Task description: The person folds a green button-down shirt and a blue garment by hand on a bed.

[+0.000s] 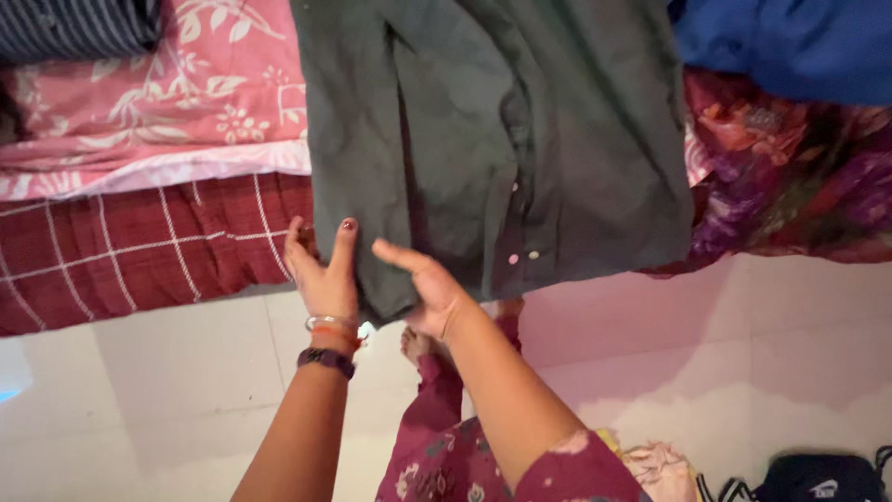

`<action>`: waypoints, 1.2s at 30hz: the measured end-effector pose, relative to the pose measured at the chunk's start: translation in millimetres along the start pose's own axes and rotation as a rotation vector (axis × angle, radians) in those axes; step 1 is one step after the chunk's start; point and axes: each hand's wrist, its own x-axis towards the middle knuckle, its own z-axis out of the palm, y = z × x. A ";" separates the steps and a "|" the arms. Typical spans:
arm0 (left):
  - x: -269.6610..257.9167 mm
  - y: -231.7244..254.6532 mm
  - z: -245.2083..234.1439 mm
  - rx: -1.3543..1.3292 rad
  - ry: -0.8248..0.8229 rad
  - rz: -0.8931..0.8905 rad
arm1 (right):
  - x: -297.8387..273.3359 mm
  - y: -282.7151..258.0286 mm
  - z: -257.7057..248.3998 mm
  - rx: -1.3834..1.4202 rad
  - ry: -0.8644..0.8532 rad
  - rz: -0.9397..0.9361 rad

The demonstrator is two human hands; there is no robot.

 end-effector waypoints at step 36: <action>-72.9 -20.9 -13.6 0.240 -0.346 -0.039 | -31.2 -3.2 -25.2 -0.366 0.131 -0.353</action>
